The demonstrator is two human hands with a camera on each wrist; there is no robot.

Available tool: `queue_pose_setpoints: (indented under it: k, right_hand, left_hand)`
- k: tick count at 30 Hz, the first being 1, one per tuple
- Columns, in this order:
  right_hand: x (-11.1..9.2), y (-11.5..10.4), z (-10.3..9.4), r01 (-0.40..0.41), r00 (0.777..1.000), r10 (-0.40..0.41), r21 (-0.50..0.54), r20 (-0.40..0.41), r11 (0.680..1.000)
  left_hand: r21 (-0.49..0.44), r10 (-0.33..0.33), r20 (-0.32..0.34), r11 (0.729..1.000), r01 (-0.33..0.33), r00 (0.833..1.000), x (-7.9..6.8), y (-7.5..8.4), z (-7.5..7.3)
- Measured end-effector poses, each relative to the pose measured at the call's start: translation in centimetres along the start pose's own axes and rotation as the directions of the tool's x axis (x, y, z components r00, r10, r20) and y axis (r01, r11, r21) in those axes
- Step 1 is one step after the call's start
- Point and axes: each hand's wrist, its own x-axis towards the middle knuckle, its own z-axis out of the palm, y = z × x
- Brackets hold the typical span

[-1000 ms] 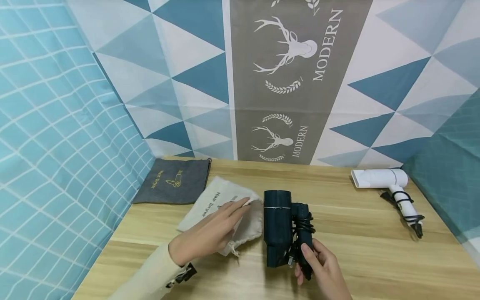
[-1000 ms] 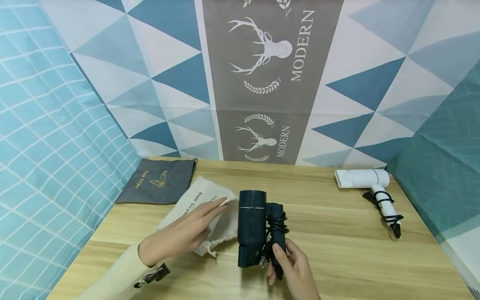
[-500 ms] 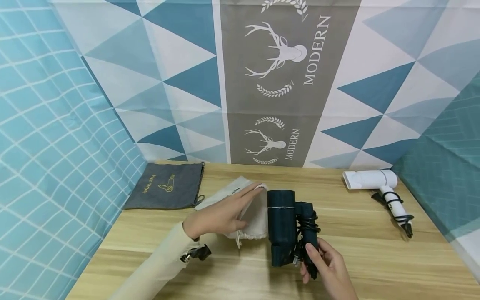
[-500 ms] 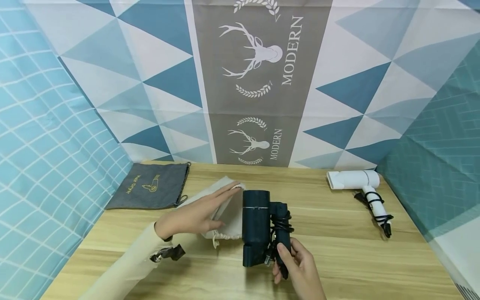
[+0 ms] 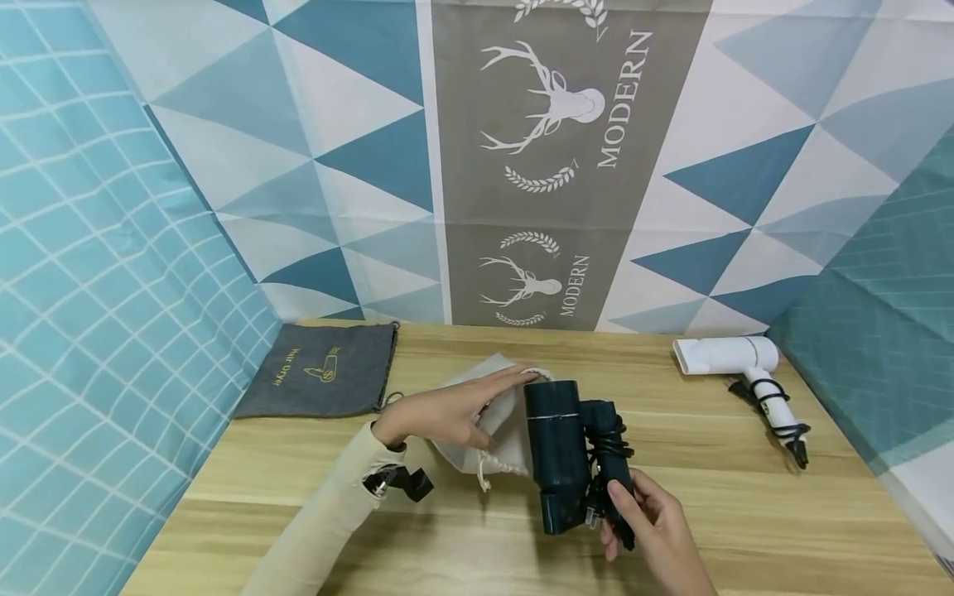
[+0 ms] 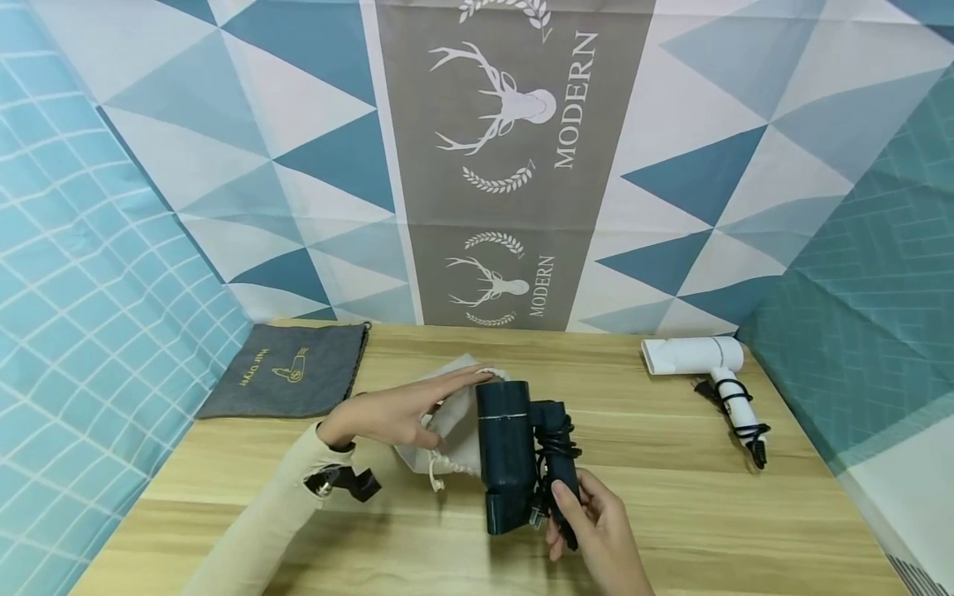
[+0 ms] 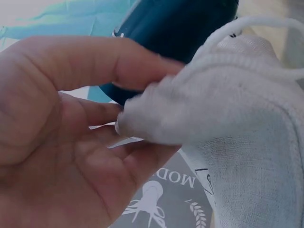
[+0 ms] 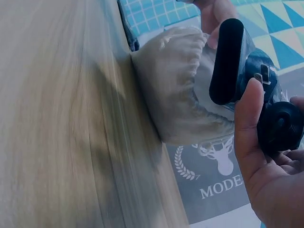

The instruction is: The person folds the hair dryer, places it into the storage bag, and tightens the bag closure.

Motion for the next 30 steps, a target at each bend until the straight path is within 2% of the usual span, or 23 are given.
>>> queue_pose_setpoints:
  k: [2,4,11,16,21,24,28,30]
  right_hand:
    - [0.1,0.1,0.0,0.010,1.000,-0.010,-0.007,0.007,1.000]
    - [0.0,0.2,0.2,-0.006,1.000,0.006,-0.014,-0.019,1.000]
    - [0.1,0.6,1.3,-0.119,0.978,0.101,-0.090,-0.181,0.989]
    - [0.0,0.6,1.9,-0.153,0.959,0.092,-0.217,-0.266,0.964]
    - [-0.2,0.4,2.1,-0.082,0.937,-0.076,-0.426,-0.342,0.901]
    - [-0.2,0.6,2.3,-0.023,0.922,-0.183,-0.518,-0.342,0.855]
    - [-0.3,1.1,2.6,0.116,0.919,-0.314,-0.597,-0.239,0.793]
    - [-0.3,1.3,2.8,0.201,0.910,-0.382,-0.635,-0.160,0.745]
  left_hand:
    - [-0.008,0.002,0.006,1.000,-0.002,1.000,-0.1,-0.1,0.0]
    - [0.000,0.018,0.000,1.000,-0.018,1.000,-0.1,0.0,-0.1]
    - [0.056,0.020,-0.032,0.998,-0.018,0.999,-0.2,0.7,-0.1]
    - [0.154,0.011,-0.044,0.988,-0.004,0.999,-0.3,1.4,0.5]
    - [0.291,0.029,-0.091,0.957,-0.001,0.995,-0.3,2.1,1.0]
    - [0.326,0.066,-0.113,0.945,-0.026,0.991,-0.2,2.4,1.3]
    - [0.330,0.118,-0.119,0.941,-0.073,0.986,0.1,2.7,1.9]
    - [0.334,0.125,-0.118,0.939,-0.080,0.985,0.0,2.7,2.2]
